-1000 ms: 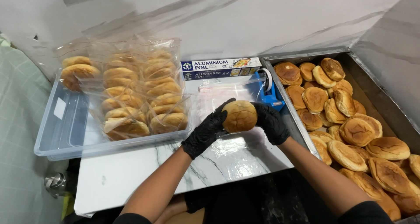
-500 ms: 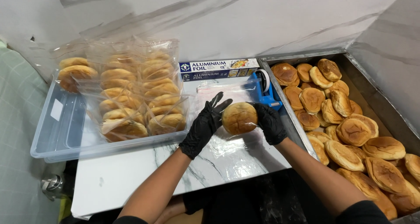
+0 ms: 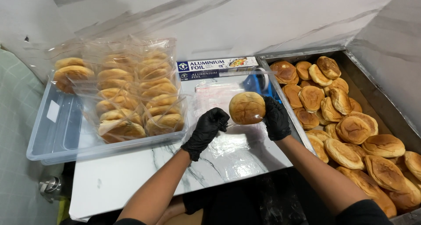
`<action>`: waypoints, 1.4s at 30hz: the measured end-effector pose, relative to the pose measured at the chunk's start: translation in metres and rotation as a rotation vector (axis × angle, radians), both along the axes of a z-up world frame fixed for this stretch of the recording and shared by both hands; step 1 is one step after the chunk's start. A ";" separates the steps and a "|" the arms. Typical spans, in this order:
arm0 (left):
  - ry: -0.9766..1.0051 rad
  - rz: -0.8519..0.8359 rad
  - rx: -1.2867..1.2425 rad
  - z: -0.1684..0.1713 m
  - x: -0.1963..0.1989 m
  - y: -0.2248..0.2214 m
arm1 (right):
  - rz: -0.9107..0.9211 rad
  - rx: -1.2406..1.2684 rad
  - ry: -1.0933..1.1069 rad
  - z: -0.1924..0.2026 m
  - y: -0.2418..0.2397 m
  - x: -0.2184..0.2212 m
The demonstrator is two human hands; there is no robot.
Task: Packaging individual bread buns into plastic bags and organizing them in a container.
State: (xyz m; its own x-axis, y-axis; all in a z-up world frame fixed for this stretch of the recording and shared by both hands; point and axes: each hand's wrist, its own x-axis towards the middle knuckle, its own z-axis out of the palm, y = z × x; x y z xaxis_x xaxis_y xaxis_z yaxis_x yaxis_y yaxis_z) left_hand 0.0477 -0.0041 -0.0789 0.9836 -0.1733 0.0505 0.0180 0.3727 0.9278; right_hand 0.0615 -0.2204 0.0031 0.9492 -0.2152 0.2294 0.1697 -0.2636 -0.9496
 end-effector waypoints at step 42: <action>0.250 0.173 -0.285 0.057 -0.005 0.009 | 0.197 -0.227 -0.016 -0.017 -0.023 0.008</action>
State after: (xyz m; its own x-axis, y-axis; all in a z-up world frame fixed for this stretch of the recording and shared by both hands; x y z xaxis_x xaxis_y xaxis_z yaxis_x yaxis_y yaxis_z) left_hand 0.0423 0.0046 -0.0219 0.9851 -0.0179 -0.1713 0.1440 0.6312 0.7621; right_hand 0.0697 -0.2435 -0.0135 0.9634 0.0310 0.2662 0.2533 -0.4294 -0.8669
